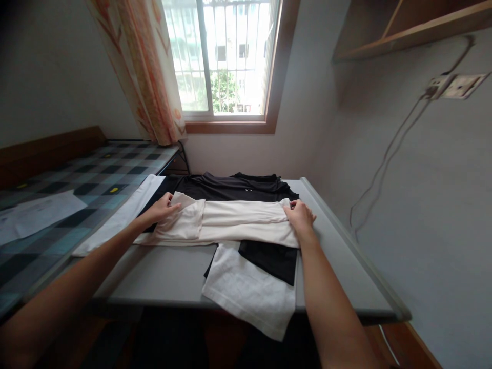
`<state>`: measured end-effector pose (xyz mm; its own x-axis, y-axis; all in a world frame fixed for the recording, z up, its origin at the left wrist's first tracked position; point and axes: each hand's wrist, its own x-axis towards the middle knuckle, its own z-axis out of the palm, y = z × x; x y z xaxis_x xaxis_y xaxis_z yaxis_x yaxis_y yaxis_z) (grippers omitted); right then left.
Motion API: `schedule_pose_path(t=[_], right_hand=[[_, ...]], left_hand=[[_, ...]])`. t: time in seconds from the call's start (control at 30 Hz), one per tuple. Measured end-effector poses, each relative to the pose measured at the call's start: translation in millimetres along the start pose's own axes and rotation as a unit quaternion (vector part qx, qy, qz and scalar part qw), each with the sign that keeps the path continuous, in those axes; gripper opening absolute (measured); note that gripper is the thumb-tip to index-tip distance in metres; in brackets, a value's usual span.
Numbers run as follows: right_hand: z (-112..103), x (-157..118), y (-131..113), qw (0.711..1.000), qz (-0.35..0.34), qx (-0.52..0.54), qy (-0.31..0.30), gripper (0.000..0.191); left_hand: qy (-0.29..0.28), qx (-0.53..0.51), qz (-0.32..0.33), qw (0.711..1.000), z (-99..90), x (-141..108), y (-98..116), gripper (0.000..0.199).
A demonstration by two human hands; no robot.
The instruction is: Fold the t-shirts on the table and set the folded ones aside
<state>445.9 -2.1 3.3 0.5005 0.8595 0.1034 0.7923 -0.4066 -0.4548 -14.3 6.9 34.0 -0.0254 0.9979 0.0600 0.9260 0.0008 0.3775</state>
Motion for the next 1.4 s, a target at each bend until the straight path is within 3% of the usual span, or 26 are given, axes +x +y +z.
schedule_pose_path(t=[0.17, 0.43, 0.67, 0.87, 1.0, 1.23, 1.4], right_hand=[[-0.6, 5.3, -0.6, 0.998, 0.022, 0.03, -0.045, 0.036], [-3.6, -18.1, -19.4, 0.995, -0.063, -0.069, -0.019, 0.038], [-3.7, -36.9, -37.5, 0.987, -0.082, -0.13, 0.043, 0.04], [2.3, -38.1, -40.8, 0.989, -0.053, -0.139, 0.025, 0.043], [-1.5, -37.8, -41.1, 0.988, -0.079, -0.119, 0.052, 0.042], [-11.9, -19.0, -63.5, 0.988, -0.105, -0.069, 0.086, 0.045], [2.0, -1.4, -82.2, 0.995, -0.08, -0.056, 0.03, 0.044]], left_hand=[[0.016, 0.158, -0.03, 0.987, -4.5, -18.4, 17.9, 0.047], [0.089, 0.242, 0.015, 0.966, 6.6, -39.3, 27.3, 0.048], [0.095, 0.248, 0.014, 0.964, 11.0, -40.4, 26.1, 0.047], [0.1, 0.252, 0.011, 0.963, 10.8, -41.4, 26.3, 0.047], [0.092, 0.233, 0.009, 0.968, 6.1, -42.2, 25.3, 0.047], [0.101, 0.19, -0.005, 0.977, -17.4, -18.8, 18.2, 0.051], [0.068, 0.195, -0.047, 0.977, -21.3, 10.8, 8.0, 0.055]])
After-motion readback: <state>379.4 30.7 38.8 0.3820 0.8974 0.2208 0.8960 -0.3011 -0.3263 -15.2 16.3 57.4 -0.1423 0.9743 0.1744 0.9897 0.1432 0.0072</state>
